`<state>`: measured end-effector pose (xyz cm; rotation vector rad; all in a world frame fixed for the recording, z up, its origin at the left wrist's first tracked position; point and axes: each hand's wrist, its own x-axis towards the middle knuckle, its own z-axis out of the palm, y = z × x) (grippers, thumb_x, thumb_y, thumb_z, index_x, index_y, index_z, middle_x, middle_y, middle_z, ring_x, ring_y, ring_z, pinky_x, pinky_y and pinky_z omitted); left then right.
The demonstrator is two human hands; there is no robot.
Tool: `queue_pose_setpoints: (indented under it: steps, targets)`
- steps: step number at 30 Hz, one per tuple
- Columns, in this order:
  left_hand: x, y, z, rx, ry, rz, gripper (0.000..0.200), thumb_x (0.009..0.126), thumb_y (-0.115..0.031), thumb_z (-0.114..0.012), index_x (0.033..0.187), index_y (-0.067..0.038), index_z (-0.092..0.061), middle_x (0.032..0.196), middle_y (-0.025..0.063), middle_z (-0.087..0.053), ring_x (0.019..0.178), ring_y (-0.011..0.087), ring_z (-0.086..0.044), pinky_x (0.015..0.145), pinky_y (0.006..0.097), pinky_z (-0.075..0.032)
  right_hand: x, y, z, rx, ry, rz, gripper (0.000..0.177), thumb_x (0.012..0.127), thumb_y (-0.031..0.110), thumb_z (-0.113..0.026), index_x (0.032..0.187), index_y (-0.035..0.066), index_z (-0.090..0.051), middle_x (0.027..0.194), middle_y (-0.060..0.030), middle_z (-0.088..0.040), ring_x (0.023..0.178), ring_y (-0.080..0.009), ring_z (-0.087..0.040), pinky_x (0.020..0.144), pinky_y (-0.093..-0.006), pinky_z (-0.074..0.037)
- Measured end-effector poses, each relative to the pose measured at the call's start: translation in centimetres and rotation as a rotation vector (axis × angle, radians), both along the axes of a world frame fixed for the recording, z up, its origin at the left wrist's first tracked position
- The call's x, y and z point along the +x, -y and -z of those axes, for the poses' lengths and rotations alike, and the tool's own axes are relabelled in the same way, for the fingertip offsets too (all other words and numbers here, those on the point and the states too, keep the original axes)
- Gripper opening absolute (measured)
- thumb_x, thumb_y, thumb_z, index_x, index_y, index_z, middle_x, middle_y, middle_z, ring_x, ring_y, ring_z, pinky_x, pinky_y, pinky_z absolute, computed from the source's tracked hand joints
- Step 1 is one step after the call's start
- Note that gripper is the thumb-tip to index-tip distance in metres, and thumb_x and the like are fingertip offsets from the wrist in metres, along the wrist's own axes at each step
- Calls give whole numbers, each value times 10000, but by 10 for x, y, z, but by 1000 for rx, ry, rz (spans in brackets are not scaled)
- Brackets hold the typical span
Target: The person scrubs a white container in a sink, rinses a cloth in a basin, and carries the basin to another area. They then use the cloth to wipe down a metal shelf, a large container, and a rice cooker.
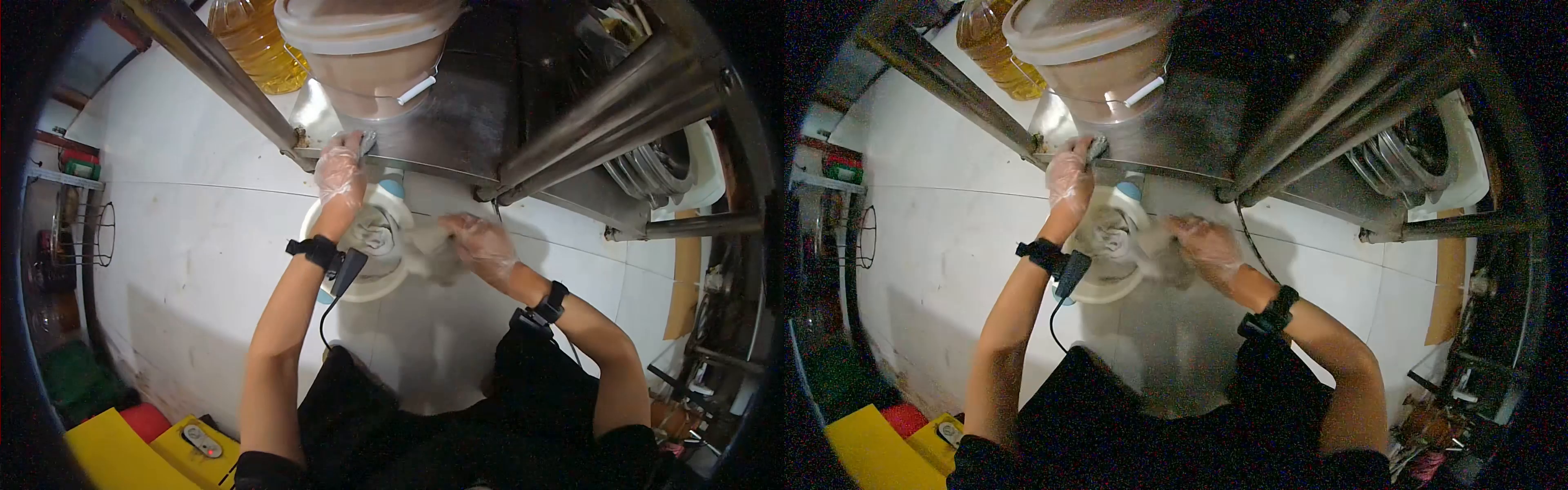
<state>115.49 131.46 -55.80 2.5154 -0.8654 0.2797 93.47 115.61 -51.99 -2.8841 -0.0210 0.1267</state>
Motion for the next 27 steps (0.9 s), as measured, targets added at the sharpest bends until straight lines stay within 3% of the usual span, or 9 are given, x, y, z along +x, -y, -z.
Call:
queue_pose_setpoints:
  steps: [4,6,9,12,14,18,20,24,27]
  targets:
    - [-2,36,32,151,256,56,500,731,2,-540,1200,-168,-509,1013,61,-623,941,246,-592,791,347,-507,-24,9,-5,232,-22,43,388,795,42,-540,1175,116,-517,1005,-129,-621,852,-328,-602,713,-420,-490]
    - [3,109,156,-16,32,13,451,758,-28,-519,1191,-155,-521,1005,70,-628,984,252,-583,802,335,-502,-32,15,-5,263,-7,59,343,806,39,-526,1144,102,-530,895,-162,-625,801,-352,-603,694,-436,-480]
    - [-27,168,128,-32,-188,330,263,811,-135,-478,1044,-143,-600,1028,69,-603,916,270,-578,749,394,-492,-34,18,-24,280,-142,124,328,807,41,-523,1131,87,-538,838,-178,-616,771,-359,-604,673,-441,-472]
    - [-72,146,22,98,12,492,366,832,-124,-489,1193,-153,-537,1053,111,-610,1059,279,-559,846,399,-488,-43,29,-24,316,-91,148,312,814,51,-518,1124,76,-544,816,-189,-612,753,-370,-602,662,-444,-469]
    - [-80,141,10,79,315,486,238,814,-173,-489,1012,-166,-620,978,7,-605,1026,180,-536,804,393,-470,-52,39,-16,312,-92,184,312,812,54,-522,1123,73,-545,818,-192,-612,752,-372,-602,663,-443,-468]
    - [-67,122,52,36,288,636,271,828,-161,-469,1054,-171,-618,1046,1,-598,1061,181,-522,856,372,-456,-52,38,-21,269,-135,273,303,816,63,-525,1118,66,-545,804,-203,-614,744,-377,-601,664,-440,-466]
    - [-40,115,122,-682,-609,706,264,919,-179,-423,1138,-136,-565,1077,140,-594,1062,325,-558,867,459,-479,-55,38,-19,276,-102,278,299,820,68,-524,1119,65,-545,794,-205,-614,741,-378,-601,665,-443,-465]
    - [-3,26,28,-79,-106,30,230,889,-106,-460,1057,-100,-617,1111,127,-592,972,321,-592,805,382,-506,-46,31,-38,391,-84,369,267,837,111,-532,1097,59,-560,762,-205,-613,745,-381,-596,679,-445,-465]
    - [11,-5,6,286,164,-38,317,837,-38,-483,1118,-124,-603,1116,119,-583,928,321,-593,813,351,-505,-30,26,-59,365,-5,403,253,880,138,-508,1126,92,-549,848,-209,-638,776,-380,-616,682,-427,-485]
